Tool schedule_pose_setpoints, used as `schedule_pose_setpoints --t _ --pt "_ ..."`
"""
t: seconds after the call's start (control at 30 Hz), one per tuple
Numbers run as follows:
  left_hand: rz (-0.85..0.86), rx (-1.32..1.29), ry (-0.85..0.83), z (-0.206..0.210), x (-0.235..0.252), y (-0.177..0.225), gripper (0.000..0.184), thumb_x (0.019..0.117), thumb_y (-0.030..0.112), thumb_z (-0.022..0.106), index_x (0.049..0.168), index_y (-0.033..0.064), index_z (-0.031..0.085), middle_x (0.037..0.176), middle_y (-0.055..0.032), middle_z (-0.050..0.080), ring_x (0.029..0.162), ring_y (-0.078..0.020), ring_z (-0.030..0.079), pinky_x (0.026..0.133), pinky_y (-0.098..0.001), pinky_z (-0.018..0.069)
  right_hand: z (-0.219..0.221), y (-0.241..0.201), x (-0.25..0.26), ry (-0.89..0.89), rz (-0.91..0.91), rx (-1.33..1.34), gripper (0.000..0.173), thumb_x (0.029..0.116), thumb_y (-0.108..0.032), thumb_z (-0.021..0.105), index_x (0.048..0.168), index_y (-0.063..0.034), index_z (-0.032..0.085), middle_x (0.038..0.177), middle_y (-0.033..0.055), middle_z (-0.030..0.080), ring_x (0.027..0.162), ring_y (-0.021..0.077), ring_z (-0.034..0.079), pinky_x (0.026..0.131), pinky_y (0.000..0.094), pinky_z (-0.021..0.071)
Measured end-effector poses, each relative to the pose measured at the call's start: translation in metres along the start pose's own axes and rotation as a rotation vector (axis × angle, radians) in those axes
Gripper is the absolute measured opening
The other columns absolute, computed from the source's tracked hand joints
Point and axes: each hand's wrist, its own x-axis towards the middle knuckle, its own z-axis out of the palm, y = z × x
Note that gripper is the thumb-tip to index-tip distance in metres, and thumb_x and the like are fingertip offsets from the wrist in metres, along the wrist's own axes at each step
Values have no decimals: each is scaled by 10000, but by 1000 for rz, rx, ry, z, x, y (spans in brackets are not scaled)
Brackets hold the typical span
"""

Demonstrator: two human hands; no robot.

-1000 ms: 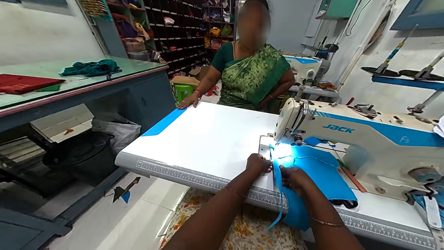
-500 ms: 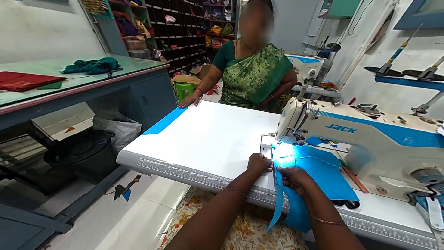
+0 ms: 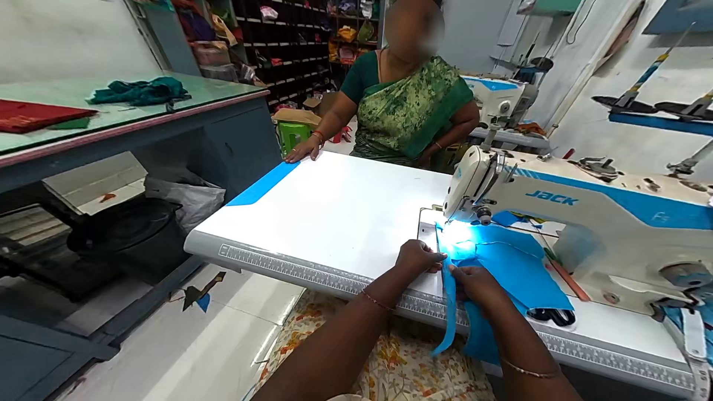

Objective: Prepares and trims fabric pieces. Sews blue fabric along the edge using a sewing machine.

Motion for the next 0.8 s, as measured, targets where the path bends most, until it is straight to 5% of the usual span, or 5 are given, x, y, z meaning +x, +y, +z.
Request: schedule_pose_setpoints --t 0.1,0.37,0.63,0.8 --pt "11 -3 -8 0 -1 0 303 962 170 742 1087 -83 629 937 -146 705 747 -114 709 753 -273 600 -4 2 -9 -54 55 159 375 1124 -267 403 1173 59 582 914 129 666 752 149 673 701 298 568" --pt "10 -15 9 1 -2 0 239 981 142 709 1055 -72 631 864 -106 708 710 -82 693 718 -247 587 -10 8 -7 -106 88 284 186 1028 -126 611 1097 46 623 857 89 659 680 108 647 654 242 563" --pt "-46 -16 -7 1 -14 4 228 1015 161 662 1064 -58 619 830 -85 698 668 -66 686 666 -226 585 -9 11 -5 -72 68 262 201 985 -118 678 1084 48 627 838 86 646 642 95 622 615 231 547" --pt "-65 -31 -64 -2 -63 24 295 1005 101 658 1242 -53 576 1035 -149 651 782 -116 634 754 -276 556 -7 6 -9 -59 52 217 215 982 -121 687 1103 49 636 851 84 645 646 84 616 619 218 539"
